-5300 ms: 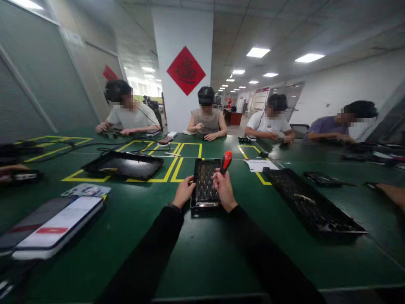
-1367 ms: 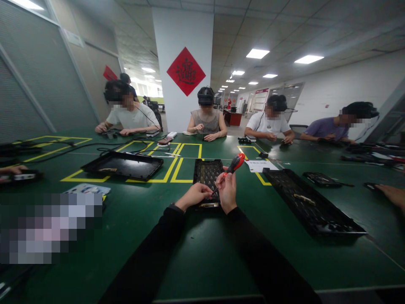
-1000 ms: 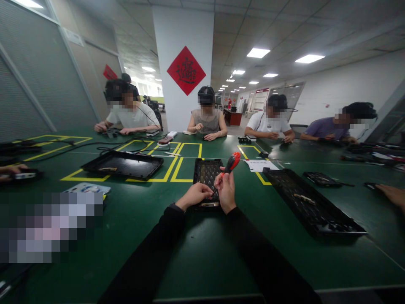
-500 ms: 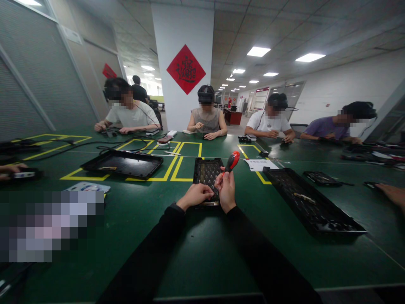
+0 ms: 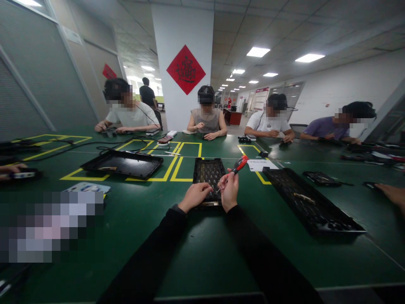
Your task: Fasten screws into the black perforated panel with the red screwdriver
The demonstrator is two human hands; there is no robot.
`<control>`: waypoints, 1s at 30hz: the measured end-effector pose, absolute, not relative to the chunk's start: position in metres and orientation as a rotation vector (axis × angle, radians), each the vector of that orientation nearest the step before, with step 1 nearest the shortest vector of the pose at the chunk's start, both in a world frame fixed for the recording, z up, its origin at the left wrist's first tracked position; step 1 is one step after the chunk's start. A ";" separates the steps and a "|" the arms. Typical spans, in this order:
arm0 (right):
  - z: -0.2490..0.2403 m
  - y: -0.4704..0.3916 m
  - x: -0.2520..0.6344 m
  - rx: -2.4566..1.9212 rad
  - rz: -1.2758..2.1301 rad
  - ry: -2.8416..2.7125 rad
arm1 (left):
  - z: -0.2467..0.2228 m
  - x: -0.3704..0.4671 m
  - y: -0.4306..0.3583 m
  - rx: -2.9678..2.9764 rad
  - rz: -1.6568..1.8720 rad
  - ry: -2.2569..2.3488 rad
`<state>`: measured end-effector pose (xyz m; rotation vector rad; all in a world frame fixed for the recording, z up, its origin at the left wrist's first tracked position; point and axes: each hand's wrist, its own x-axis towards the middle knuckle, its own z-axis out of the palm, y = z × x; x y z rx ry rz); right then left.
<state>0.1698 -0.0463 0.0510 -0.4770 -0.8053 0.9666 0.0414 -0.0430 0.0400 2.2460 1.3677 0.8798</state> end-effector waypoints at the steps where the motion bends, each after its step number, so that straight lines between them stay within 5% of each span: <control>1: 0.051 -0.047 0.169 -0.481 0.967 -0.817 | 0.040 0.041 -0.043 2.241 0.886 1.370; 30: 0.059 -0.055 0.165 -0.458 1.152 -1.069 | 0.039 0.040 -0.040 2.098 0.957 1.238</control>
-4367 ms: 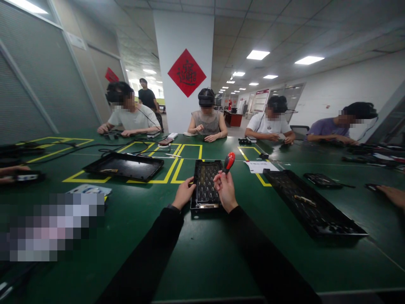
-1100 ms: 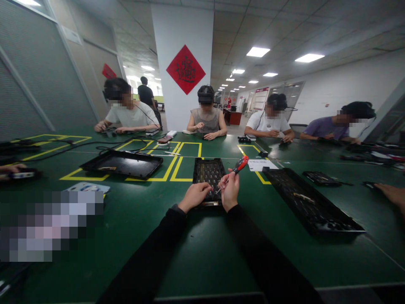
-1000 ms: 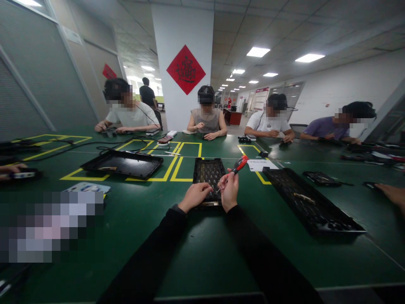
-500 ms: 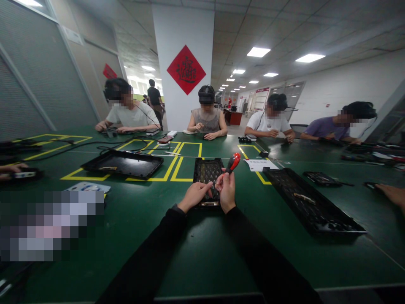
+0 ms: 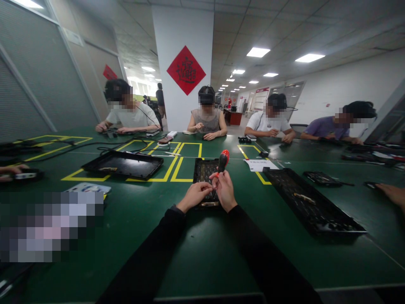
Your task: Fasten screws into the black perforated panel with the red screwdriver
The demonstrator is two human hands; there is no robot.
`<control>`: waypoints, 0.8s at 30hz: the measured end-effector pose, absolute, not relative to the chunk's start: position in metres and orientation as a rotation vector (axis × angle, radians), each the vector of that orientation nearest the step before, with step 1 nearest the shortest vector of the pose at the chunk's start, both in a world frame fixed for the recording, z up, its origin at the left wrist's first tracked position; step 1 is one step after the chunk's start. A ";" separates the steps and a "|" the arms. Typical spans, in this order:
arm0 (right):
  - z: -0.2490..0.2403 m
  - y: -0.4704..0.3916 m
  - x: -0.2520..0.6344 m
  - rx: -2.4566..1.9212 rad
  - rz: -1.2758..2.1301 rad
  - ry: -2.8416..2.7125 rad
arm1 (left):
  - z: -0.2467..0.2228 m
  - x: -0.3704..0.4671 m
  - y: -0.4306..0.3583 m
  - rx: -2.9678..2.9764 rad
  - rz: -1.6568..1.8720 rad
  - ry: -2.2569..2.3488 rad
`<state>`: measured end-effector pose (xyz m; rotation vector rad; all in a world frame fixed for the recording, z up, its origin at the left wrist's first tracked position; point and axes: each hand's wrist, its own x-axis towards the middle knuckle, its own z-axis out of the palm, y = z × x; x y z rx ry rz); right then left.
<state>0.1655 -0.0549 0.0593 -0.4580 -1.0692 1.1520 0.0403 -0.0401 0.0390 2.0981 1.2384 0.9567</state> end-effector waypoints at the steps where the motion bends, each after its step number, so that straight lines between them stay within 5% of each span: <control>1: 0.059 -0.055 0.165 -0.460 1.156 -1.078 | 0.038 0.040 -0.038 2.090 1.013 1.228; 7: 0.059 -0.053 0.165 -0.477 1.146 -1.061 | 0.021 0.011 -0.012 1.860 1.429 1.527; 24: 0.058 -0.052 0.162 -0.488 1.100 -1.056 | -0.004 -0.001 0.007 1.796 1.235 1.583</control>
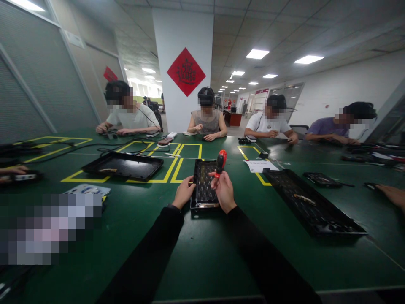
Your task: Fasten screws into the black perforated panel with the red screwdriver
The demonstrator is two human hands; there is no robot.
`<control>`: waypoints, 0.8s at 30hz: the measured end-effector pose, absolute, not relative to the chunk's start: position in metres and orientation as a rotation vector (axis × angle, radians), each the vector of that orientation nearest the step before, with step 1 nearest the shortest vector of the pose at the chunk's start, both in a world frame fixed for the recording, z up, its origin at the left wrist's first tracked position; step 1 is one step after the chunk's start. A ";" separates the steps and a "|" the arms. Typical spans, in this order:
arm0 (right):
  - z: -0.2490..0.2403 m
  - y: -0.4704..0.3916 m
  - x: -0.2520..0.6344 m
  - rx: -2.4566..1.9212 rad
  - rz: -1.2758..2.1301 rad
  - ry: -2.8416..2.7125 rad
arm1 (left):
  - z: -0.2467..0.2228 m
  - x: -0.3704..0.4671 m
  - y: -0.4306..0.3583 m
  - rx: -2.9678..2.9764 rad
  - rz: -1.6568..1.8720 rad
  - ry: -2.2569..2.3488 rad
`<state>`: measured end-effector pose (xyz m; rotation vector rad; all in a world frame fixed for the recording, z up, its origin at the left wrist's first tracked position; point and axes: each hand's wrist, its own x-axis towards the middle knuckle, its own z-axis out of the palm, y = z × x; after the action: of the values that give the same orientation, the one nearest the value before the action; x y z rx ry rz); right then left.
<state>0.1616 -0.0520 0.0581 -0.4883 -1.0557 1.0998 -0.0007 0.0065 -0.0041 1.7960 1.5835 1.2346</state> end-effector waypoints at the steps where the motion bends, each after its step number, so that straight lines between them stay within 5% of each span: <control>1: 0.058 -0.052 0.162 -0.502 1.098 -1.045 | -0.004 -0.001 0.006 1.800 1.237 1.581; 24: 0.058 -0.051 0.162 -0.487 1.157 -1.005 | -0.006 -0.002 0.007 1.814 1.243 1.581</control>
<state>0.1622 -0.0514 0.0579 -0.4871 -1.0053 1.1575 -0.0020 0.0073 -0.0059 1.8143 1.5814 1.2427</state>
